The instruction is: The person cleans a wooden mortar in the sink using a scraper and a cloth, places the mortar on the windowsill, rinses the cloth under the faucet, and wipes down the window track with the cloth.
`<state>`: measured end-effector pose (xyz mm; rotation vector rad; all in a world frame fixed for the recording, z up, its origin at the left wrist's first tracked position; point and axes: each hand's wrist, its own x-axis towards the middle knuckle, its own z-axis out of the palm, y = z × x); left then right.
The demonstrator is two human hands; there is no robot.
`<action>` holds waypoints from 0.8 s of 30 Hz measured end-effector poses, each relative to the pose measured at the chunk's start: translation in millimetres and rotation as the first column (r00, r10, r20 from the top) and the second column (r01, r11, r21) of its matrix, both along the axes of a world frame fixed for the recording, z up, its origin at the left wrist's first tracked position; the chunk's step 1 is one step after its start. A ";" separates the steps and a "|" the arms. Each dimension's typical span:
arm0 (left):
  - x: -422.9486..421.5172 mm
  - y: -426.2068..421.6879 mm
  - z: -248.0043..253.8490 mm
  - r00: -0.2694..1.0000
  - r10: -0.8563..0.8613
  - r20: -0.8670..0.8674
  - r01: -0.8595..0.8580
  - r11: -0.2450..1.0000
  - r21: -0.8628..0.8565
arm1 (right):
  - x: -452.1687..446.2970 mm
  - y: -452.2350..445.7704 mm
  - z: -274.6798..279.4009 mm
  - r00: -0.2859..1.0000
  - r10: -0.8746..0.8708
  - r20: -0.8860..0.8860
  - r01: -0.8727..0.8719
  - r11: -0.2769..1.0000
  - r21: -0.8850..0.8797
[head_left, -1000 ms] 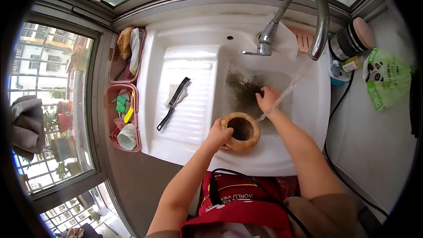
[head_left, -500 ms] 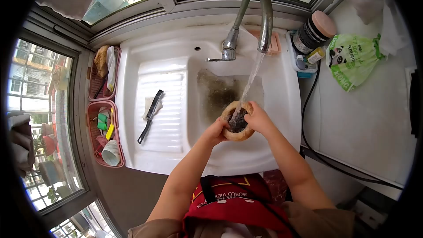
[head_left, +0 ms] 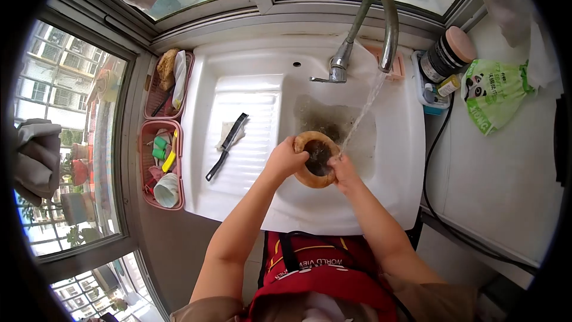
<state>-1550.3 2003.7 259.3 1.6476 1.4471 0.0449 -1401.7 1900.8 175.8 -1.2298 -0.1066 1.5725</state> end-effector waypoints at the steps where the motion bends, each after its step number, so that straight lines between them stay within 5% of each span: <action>1: -0.1 -0.9 -3.9 1.000 -0.008 0.003 0.008 1.000 0.000 | 2.3 0.3 -0.1 1.000 -0.008 0.003 0.008 1.000 0.000; 3: 0.8 -5.9 -24.2 0.903 0.288 0.320 -0.192 0.935 -0.299 | 15.0 9.2 16.8 0.814 0.085 0.575 -0.144 0.988 0.058; 4: 4.3 -11.1 -35.6 0.898 0.287 0.335 -0.182 0.933 -0.310 | 24.1 9.9 31.3 0.803 0.086 0.589 -0.141 0.989 0.048; 6: 15.3 -24.3 -55.0 0.749 0.567 0.342 -0.125 0.629 -0.768 | 39.2 14.9 81.2 0.417 0.419 0.806 -0.306 0.900 -0.310; 7: 22.8 -34.4 -61.5 0.730 0.588 0.347 -0.071 0.571 -0.818 | 45.8 15.6 81.2 0.329 0.507 0.797 -0.316 0.854 -0.413; 8: 27.4 -40.1 -62.7 0.724 0.591 0.357 -0.055 0.565 -0.823 | 53.7 14.8 80.0 0.314 0.513 0.799 -0.308 0.851 -0.425; 10: 27.2 -46.5 -61.9 0.746 0.635 0.200 -0.054 0.358 -0.932 | 68.6 12.8 72.7 0.458 0.592 0.663 -0.366 0.806 -0.466; 11: 19.9 -43.3 -55.0 0.760 0.618 0.199 0.002 0.305 -0.952 | 70.4 9.3 72.0 0.663 0.521 0.538 -0.384 0.853 -0.353; 16: 3.8 -37.2 -40.1 0.738 0.653 0.168 -0.058 0.310 -0.949 | 65.8 36.5 80.3 0.716 0.583 0.384 -0.478 0.810 -0.339; 18: 0.1 -35.6 -29.8 0.706 0.684 0.183 -0.099 0.352 -0.931 | 73.5 70.9 79.2 0.403 0.765 0.502 -0.674 0.619 -0.403; 20: -4.1 -29.3 -19.4 0.692 0.684 0.231 -0.193 0.484 -0.853 | 80.9 109.1 55.4 0.241 0.425 0.873 -0.695 0.703 -0.150; 22: -10.2 -24.0 -18.0 0.704 0.669 0.241 -0.205 0.515 -0.832 | 84.1 156.1 55.4 0.136 0.250 0.959 -0.837 0.547 -0.024; 24: -11.7 -23.9 -7.0 0.693 0.647 0.318 -0.287 0.652 -0.702 | 78.0 183.8 69.3 0.221 0.284 0.933 -0.815 0.579 0.017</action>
